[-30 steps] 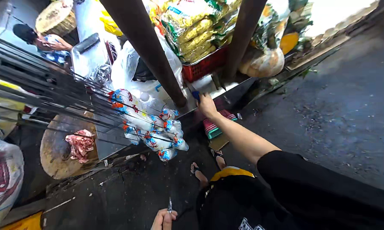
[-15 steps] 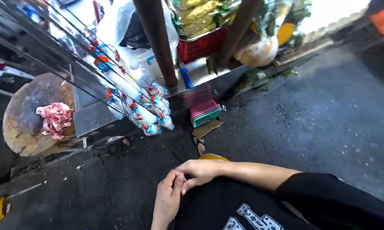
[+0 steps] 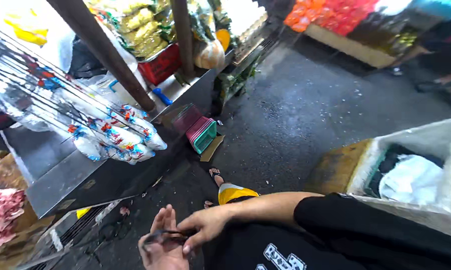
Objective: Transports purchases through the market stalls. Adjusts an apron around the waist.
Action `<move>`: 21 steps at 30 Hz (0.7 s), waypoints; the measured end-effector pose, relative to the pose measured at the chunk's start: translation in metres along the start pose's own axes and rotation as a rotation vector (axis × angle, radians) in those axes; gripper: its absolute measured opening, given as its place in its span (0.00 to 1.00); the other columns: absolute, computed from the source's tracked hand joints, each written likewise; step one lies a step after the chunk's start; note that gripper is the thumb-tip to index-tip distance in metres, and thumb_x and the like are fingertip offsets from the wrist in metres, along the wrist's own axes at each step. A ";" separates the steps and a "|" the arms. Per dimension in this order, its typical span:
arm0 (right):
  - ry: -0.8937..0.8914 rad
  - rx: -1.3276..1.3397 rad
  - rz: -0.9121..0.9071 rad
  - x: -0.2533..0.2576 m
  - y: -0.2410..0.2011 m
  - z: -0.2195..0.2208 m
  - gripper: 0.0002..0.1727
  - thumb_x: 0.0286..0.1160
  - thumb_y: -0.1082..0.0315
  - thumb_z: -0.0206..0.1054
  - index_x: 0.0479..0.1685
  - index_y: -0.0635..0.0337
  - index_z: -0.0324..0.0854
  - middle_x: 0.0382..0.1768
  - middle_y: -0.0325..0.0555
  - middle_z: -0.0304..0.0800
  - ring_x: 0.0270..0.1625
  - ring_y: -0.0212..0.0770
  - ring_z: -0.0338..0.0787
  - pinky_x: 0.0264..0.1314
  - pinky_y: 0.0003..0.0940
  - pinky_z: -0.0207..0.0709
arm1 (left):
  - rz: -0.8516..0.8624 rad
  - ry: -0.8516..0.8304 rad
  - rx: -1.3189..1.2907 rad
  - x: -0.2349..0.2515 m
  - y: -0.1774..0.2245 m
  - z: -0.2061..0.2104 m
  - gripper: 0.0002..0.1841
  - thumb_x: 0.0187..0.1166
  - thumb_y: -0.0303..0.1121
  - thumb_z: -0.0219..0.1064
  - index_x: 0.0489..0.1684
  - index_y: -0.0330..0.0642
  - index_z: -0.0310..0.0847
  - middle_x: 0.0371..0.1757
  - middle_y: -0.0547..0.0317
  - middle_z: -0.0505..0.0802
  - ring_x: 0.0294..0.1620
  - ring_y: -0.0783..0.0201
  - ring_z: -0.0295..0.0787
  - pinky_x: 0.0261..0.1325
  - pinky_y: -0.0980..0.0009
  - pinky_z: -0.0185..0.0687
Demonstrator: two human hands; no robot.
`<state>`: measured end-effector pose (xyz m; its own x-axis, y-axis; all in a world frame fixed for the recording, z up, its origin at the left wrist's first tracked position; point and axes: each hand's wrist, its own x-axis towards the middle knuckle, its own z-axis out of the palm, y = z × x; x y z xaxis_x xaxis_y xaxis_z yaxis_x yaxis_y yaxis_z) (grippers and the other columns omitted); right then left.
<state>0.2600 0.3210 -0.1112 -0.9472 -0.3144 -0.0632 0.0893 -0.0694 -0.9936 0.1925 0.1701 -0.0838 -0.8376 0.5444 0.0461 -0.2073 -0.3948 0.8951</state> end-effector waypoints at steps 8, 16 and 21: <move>0.051 -0.269 0.351 -0.083 0.045 -0.036 0.21 0.95 0.59 0.50 0.56 0.67 0.85 0.43 0.57 0.92 0.43 0.49 0.91 0.53 0.53 0.82 | -0.191 0.475 -0.068 0.005 0.009 -0.063 0.26 0.97 0.47 0.32 0.34 0.53 0.74 0.16 0.74 0.81 0.12 0.77 0.75 0.19 0.82 0.76; 0.056 -0.560 0.524 -0.156 0.050 -0.041 0.21 0.94 0.55 0.52 0.53 0.63 0.82 0.39 0.61 0.89 0.48 0.64 0.91 0.53 0.67 0.79 | -0.077 -0.235 1.320 -0.027 -0.040 0.008 0.39 0.77 0.51 0.69 0.78 0.25 0.70 0.85 0.24 0.67 0.88 0.33 0.61 0.87 0.42 0.60; 0.202 -0.472 0.279 -0.236 0.034 -0.053 0.15 0.89 0.63 0.61 0.56 0.65 0.87 0.42 0.60 0.93 0.48 0.59 0.93 0.57 0.63 0.82 | -0.226 -0.869 1.135 -0.063 -0.105 0.127 0.22 0.88 0.42 0.60 0.70 0.34 0.82 0.54 0.48 0.96 0.53 0.56 0.95 0.62 0.51 0.90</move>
<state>0.4698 0.4427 -0.1353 -0.9516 -0.0699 -0.2993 0.2411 0.4340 -0.8680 0.3314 0.2709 -0.1250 -0.1899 0.9464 -0.2612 0.5601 0.3229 0.7629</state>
